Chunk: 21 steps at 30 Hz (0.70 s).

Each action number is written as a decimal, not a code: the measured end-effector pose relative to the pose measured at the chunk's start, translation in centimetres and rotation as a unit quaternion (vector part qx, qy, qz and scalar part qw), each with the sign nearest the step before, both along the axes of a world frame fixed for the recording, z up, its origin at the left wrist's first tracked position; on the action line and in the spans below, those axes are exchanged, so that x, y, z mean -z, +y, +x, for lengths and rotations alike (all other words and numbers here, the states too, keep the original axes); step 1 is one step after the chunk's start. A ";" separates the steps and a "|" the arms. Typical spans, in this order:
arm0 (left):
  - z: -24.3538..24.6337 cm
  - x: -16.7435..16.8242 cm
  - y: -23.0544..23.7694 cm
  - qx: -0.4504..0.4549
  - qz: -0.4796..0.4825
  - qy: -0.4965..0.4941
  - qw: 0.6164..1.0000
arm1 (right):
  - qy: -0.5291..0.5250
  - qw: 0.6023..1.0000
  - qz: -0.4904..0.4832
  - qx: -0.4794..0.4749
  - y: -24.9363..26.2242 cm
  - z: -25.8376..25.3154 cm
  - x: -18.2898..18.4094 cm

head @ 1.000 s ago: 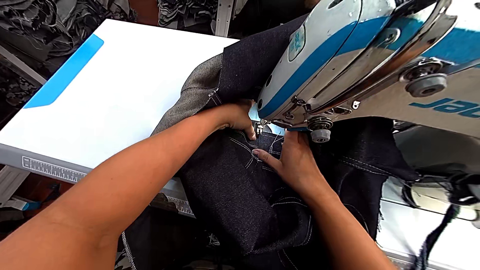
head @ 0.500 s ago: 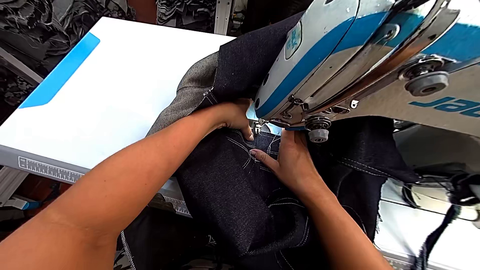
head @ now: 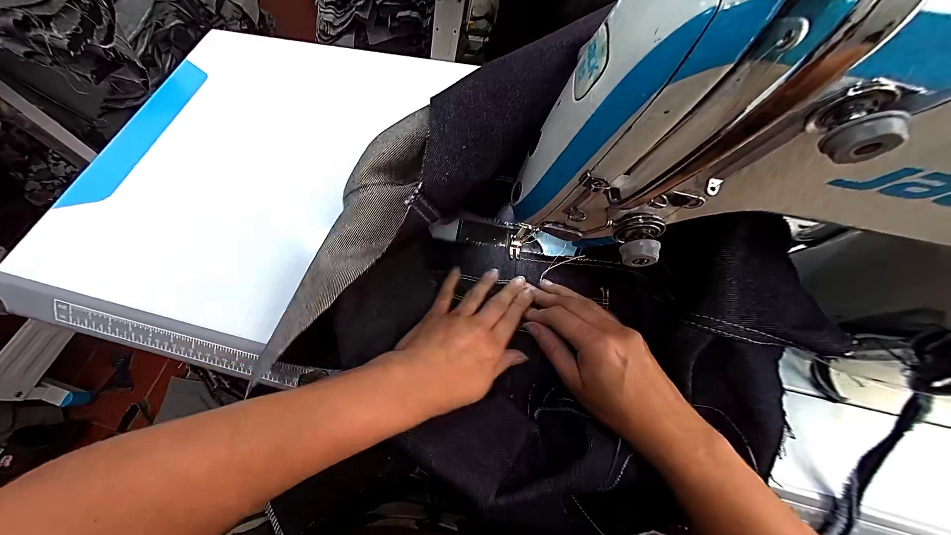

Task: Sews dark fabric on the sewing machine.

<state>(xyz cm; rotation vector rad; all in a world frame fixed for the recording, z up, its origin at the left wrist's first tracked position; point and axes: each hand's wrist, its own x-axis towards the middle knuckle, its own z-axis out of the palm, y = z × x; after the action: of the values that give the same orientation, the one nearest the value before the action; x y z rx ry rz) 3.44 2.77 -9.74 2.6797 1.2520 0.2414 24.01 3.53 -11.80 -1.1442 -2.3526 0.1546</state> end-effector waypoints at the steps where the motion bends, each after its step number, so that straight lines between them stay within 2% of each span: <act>1: -0.5 0.5 -0.4 -0.010 -0.017 0.004 1.000 | 0.005 1.000 -0.005 -0.006 0.1 0.3 0.0; 6: -1.5 0.2 -0.7 -0.049 -0.022 0.042 0.998 | 0.015 1.000 0.010 0.002 0.6 0.6 0.0; 14: -1.3 -0.6 -1.0 -0.048 -0.047 0.068 0.995 | 0.023 1.000 0.011 0.011 0.4 0.4 0.3; 21: -1.6 0.4 -1.0 -0.054 0.021 0.004 0.998 | 0.021 1.000 0.013 0.011 0.4 0.5 0.4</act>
<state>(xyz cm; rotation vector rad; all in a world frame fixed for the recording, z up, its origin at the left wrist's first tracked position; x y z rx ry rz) 1.86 1.81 -10.12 2.6523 1.4118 0.2755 24.47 3.97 -12.16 -1.1415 -2.2977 0.1387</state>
